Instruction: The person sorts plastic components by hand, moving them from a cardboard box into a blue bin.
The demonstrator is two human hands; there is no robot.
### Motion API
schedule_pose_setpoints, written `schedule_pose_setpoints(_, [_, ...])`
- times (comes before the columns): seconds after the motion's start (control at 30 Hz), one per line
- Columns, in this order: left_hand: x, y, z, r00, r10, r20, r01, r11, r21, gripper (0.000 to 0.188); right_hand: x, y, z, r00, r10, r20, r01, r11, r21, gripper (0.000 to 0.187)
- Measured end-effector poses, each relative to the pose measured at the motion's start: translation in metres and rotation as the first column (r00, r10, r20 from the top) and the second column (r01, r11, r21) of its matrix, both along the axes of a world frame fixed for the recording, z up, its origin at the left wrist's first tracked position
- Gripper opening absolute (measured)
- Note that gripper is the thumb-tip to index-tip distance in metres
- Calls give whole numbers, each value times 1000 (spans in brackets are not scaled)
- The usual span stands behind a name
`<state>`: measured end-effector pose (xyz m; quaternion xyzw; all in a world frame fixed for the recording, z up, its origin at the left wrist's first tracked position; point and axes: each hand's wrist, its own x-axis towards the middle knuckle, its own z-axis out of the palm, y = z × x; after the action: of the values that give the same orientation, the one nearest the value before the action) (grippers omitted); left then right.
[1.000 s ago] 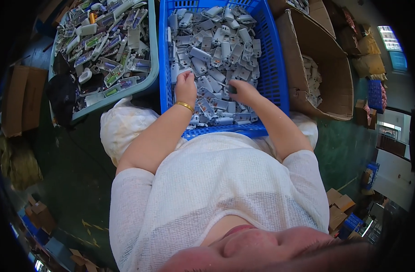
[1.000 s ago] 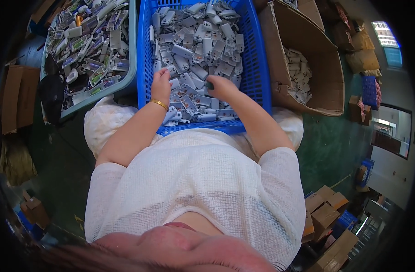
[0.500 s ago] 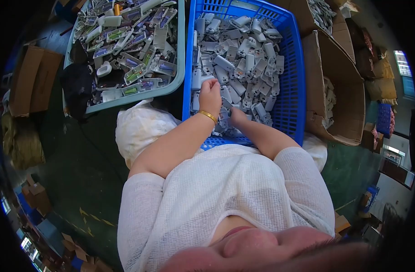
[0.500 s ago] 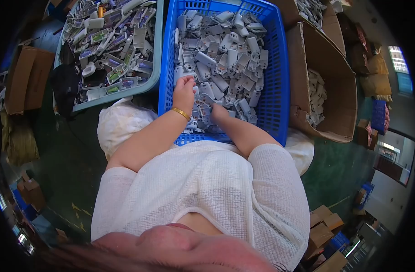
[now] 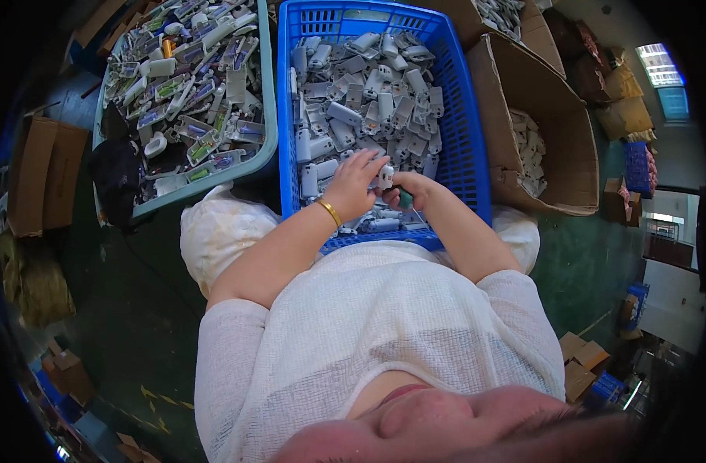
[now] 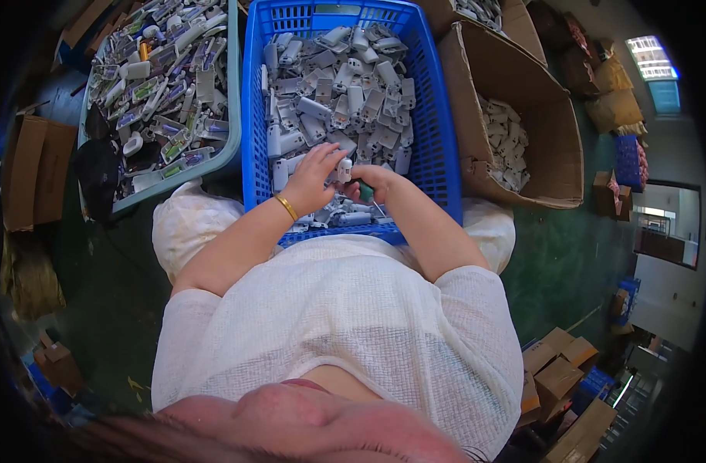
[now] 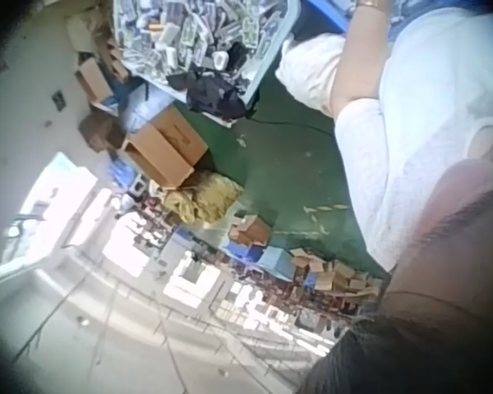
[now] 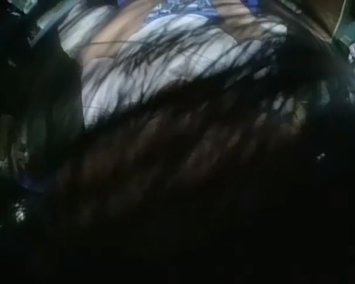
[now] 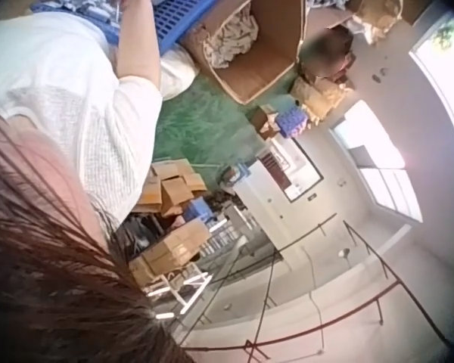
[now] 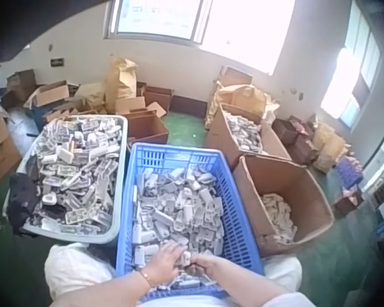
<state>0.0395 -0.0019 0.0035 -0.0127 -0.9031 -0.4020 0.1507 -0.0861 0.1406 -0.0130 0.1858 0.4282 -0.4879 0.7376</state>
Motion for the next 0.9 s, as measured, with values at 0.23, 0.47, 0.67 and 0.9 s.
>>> schedule_pose_setpoints(0.23, [0, -10, 17, 996, 21, -85, -28, 996, -86, 57, 11, 15, 10, 972, -233, 37, 234, 972, -26, 26])
schedule_pose_setpoints(0.47, [-4, -14, 19, 971, 75, -227, -135, 956, -261, 51, 33, 14, 12, 338, 176, -925, 44, 978, 203, 47])
schedule_pose_setpoints(0.67, [-12, -22, 1, 924, -100, 368, -332, 265, 905, 33, 55, 5, 55, -366, 154, -918, -120, 970, 211, 47])
schedule_pose_setpoints(0.9, [-12, -15, -8, 932, -11, 362, -328, 399, 856, 27, 64, -5, 72, -318, 220, -922, -273, 910, 311, 36])
